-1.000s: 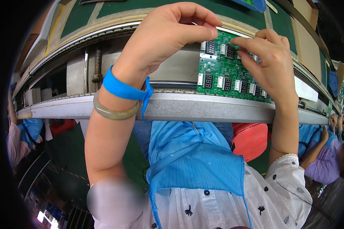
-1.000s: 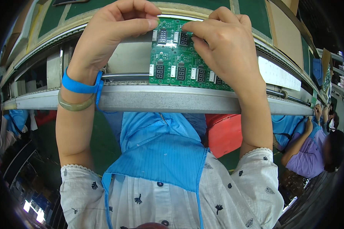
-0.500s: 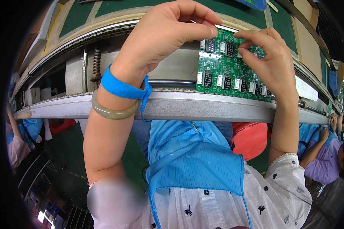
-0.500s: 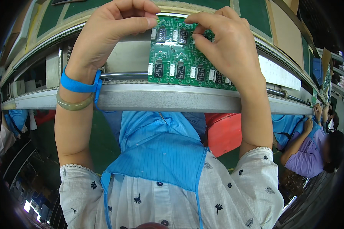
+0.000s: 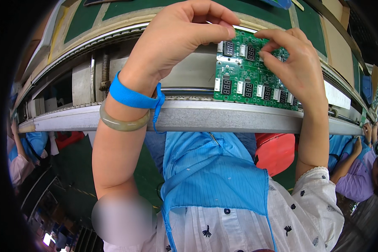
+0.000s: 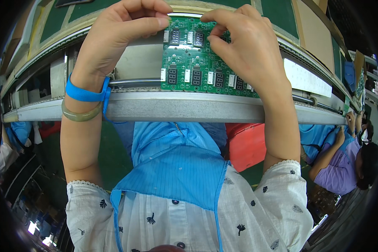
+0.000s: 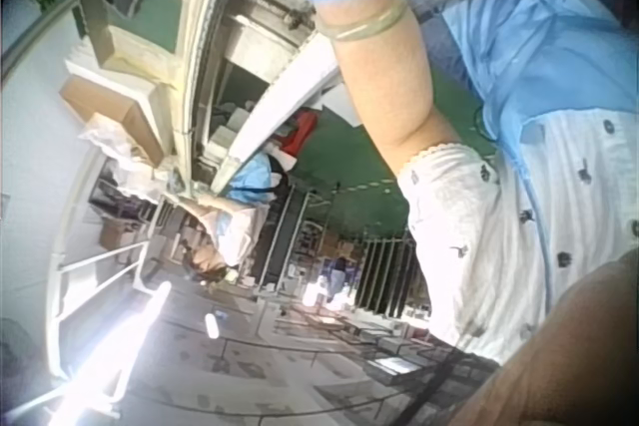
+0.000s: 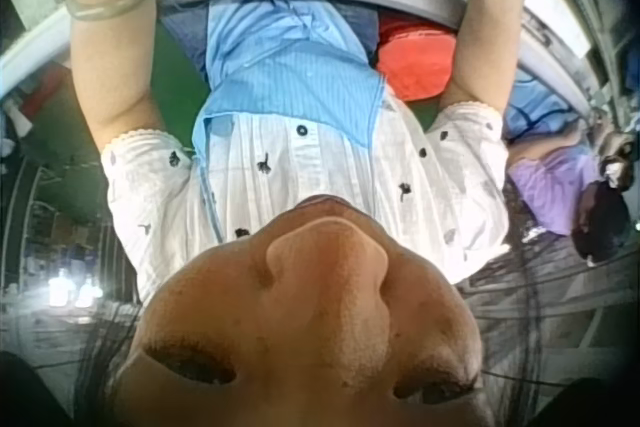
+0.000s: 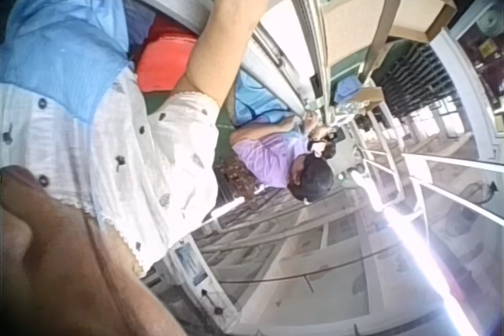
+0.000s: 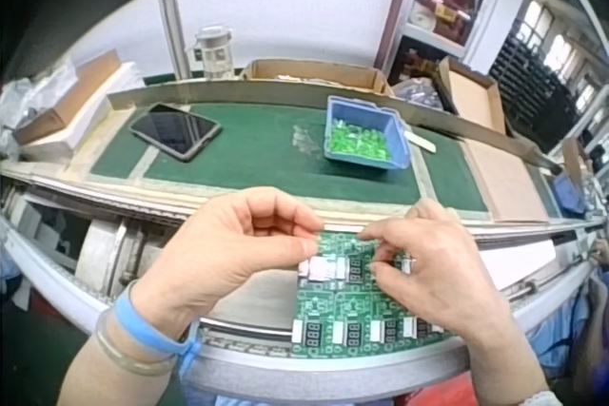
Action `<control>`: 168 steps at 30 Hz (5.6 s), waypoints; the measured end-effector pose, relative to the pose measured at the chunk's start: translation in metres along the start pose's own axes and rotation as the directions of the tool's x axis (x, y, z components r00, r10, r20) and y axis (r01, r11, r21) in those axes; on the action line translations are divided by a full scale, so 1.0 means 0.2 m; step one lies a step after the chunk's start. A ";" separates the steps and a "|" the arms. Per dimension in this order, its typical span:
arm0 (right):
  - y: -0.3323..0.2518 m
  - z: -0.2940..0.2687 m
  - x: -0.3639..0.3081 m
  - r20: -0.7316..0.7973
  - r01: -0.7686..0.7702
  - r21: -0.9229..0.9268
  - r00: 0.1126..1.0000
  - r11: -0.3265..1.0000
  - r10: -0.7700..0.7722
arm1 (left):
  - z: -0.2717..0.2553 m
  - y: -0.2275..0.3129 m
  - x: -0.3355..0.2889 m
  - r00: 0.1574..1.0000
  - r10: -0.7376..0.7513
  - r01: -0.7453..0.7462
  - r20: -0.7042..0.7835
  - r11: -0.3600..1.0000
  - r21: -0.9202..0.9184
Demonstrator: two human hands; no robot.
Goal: The person places small green electronic components onto a green circuit board, pressing each into place by hand. They repeatedly pick components from a nearby blue tray and insert them into designated slots on the board, working methodically across the surface.
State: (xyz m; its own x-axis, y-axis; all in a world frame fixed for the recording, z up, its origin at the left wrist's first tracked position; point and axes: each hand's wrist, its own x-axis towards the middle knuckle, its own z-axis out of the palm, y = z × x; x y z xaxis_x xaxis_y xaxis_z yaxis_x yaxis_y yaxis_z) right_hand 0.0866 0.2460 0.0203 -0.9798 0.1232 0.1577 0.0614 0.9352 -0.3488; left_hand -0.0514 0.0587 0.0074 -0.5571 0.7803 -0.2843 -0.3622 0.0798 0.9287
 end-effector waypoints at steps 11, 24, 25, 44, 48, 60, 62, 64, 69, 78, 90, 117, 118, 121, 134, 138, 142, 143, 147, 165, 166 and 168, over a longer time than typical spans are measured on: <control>0.17 0.00 0.00 -0.130 -0.106 0.214 0.982 0.971 0.135 | -0.04 -0.09 0.04 0.970 0.240 -0.244 0.048 0.961 0.128; 0.28 -0.02 -0.03 -0.218 -0.038 0.275 0.971 0.961 0.101 | 0.07 -0.10 0.07 0.954 0.281 -0.294 0.103 0.819 0.492; 0.25 -0.03 -0.03 -0.253 -0.025 0.254 0.963 0.967 0.092 | 0.08 -0.10 0.07 0.954 0.280 -0.292 0.105 0.795 0.531; 0.18 -0.14 -0.07 -0.308 0.090 0.335 0.951 0.938 0.018 | 0.16 -0.08 0.08 0.948 0.314 -0.248 0.056 0.615 0.748; 0.19 -0.14 -0.07 -0.313 0.093 0.311 0.950 0.946 0.009 | 0.17 -0.07 0.08 0.943 0.331 -0.247 0.041 0.610 0.753; 0.10 -0.14 -0.06 -0.320 -0.046 0.180 0.942 0.983 0.103 | 0.20 -0.07 0.06 0.927 0.369 -0.253 0.067 0.483 0.839; 0.13 -0.14 -0.07 -0.333 -0.010 0.222 0.939 0.975 0.085 | 0.20 -0.07 0.05 0.925 0.373 -0.258 0.076 0.468 0.845; 0.13 -0.14 -0.07 -0.330 -0.015 0.230 0.940 0.973 0.092 | 0.20 -0.06 0.05 0.928 0.364 -0.253 0.078 0.463 0.849; 0.19 -0.13 -0.07 -0.295 0.027 0.308 0.953 0.951 0.068 | 0.21 -0.06 0.05 0.933 0.357 -0.231 0.053 0.478 0.847; 0.21 -0.13 -0.07 -0.316 0.082 0.299 0.948 0.951 0.018 | 0.20 -0.07 0.05 0.897 0.419 -0.303 0.140 0.354 0.885; 0.23 -0.15 -0.07 -0.308 0.084 0.384 0.951 0.920 0.041 | 0.19 -0.04 0.05 0.862 0.476 -0.364 0.178 0.335 0.869; 0.37 -0.08 0.67 -0.133 -0.077 -0.388 0.991 0.919 0.027 | 0.16 0.20 0.80 0.658 0.654 -0.184 0.372 -0.340 0.922; 0.37 -0.07 0.66 -0.158 -0.080 -0.352 0.987 0.933 0.025 | 0.16 0.19 0.80 0.650 0.665 -0.181 0.367 -0.334 0.925; 0.39 -0.07 0.64 -0.223 -0.073 -0.218 0.974 0.973 0.024 | 0.17 0.20 0.78 0.619 0.704 -0.204 0.350 -0.286 0.936; 0.42 -0.18 0.13 -0.184 -0.029 0.807 0.937 0.589 0.298 | 0.37 0.22 0.36 0.884 0.467 -0.371 -0.032 0.742 0.559; 0.45 -0.17 -0.03 -0.003 -0.169 0.875 0.936 0.454 0.353 | 0.34 0.12 0.26 0.855 0.494 -0.507 0.161 0.725 0.466; 0.49 -0.15 -0.16 0.095 -0.197 0.865 0.967 0.461 0.236 | 0.35 0.05 0.19 0.931 0.303 -0.365 0.205 0.816 0.449; 0.52 -0.12 -0.18 0.062 -0.163 0.883 0.970 0.441 0.235 | 0.36 0.03 0.18 0.933 0.299 -0.360 0.201 0.812 0.459; 0.53 -0.10 -0.21 0.095 -0.207 0.881 0.959 0.426 0.268 | 0.39 -0.02 0.16 0.957 0.266 -0.290 0.116 0.877 0.382; 0.52 -0.07 -0.22 -0.054 -0.080 0.889 0.959 0.451 0.277 | 0.35 -0.06 0.15 0.968 0.236 -0.251 0.086 0.919 0.305; 0.53 -0.06 -0.22 -0.097 -0.044 0.872 0.961 0.487 0.260 | 0.35 -0.06 0.15 0.969 0.233 -0.249 0.086 0.921 0.301; 0.53 -0.07 -0.23 -0.052 -0.094 0.870 0.958 0.483 0.281 | 0.35 -0.06 0.15 0.970 0.227 -0.243 0.086 0.919 0.312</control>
State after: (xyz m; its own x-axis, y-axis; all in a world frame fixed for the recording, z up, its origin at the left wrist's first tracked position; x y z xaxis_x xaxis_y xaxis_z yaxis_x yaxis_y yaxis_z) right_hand 0.1404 0.3441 -0.0105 -0.9118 0.3979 0.1017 -0.0441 0.1512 -0.9875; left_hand -0.0116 0.1235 0.0038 -0.5587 0.8281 -0.0444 0.0356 0.0774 0.9964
